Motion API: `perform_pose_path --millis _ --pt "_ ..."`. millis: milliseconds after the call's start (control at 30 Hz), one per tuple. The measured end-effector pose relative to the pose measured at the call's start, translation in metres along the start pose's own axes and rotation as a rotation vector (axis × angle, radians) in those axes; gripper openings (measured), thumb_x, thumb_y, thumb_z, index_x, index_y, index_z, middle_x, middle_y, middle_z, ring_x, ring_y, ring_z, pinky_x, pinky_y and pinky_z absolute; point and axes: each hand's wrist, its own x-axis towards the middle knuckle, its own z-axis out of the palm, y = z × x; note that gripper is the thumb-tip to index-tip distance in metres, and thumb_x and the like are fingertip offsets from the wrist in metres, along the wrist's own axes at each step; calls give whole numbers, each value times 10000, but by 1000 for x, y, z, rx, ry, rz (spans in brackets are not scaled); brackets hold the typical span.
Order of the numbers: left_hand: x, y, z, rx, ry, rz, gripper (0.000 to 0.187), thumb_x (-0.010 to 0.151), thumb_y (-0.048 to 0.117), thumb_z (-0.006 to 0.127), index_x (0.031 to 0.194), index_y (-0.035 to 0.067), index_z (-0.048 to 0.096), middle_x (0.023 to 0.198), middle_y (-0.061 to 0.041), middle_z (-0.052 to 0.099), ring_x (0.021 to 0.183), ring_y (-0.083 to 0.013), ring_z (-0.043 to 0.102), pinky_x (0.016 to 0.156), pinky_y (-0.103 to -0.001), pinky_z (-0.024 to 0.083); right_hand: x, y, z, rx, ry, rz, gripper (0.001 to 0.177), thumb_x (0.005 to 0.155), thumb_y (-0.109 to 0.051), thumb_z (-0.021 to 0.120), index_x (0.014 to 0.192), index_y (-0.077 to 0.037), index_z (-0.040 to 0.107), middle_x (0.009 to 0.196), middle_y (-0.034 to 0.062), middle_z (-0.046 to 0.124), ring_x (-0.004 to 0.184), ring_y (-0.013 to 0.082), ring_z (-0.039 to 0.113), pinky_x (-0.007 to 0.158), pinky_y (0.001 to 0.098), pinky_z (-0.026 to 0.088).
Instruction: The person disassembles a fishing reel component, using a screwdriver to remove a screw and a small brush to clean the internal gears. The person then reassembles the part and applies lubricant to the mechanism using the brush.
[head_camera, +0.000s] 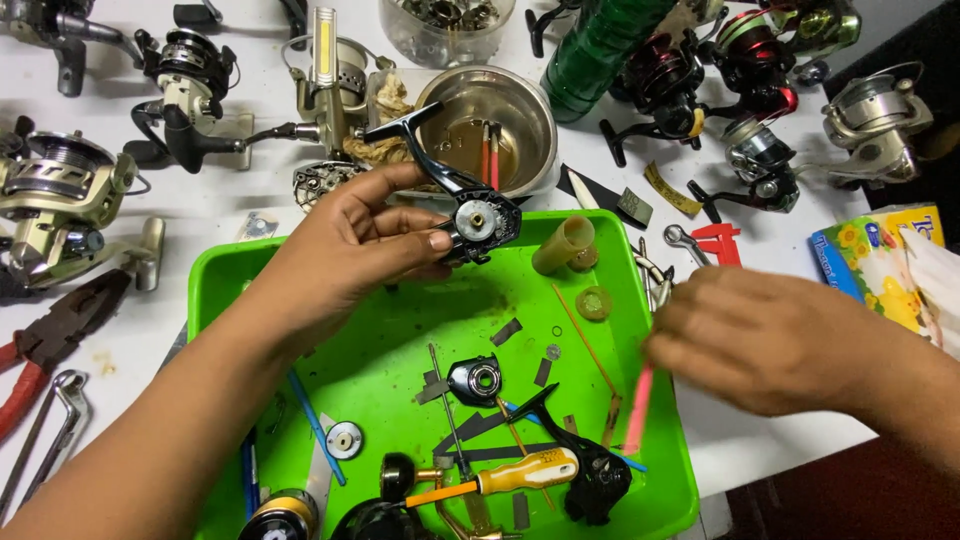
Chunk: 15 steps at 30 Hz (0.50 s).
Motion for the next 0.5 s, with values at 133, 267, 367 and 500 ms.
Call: perform_pose_path --millis 133,267,367,500 --pt "-3 8 5 20 1 -36 715 773 -4 734 1443 54 490 1067 -138 702 966 -212 699 907 -424 663 -32 -8 45 294 251 478 108 926 -107 623 1014 -86 565 959 119 656 841 312 642 817 438 552" --pt "-4 7 5 34 29 -43 712 773 -6 733 1444 61 505 1031 -135 680 939 -218 694 874 -434 673 -9 -12 69 412 607 902 140 992 -109 555 998 23 603 922 169 692 857 285 705 805 367 576" --pt "-4 11 6 53 47 -67 705 772 -12 728 1440 64 518 1043 -140 684 948 -227 696 870 -435 672 3 -7 79 425 601 1081 116 967 -98 583 1012 -19 655 970 116 730 903 238 713 866 349 547" --pt "-4 12 7 65 109 -123 749 760 -12 728 1471 75 511 1020 -140 660 957 -229 694 882 -435 670 7 -2 90 351 510 1107 125 937 -86 650 1046 -114 703 1009 -10 771 566 103 606 650 259 473"
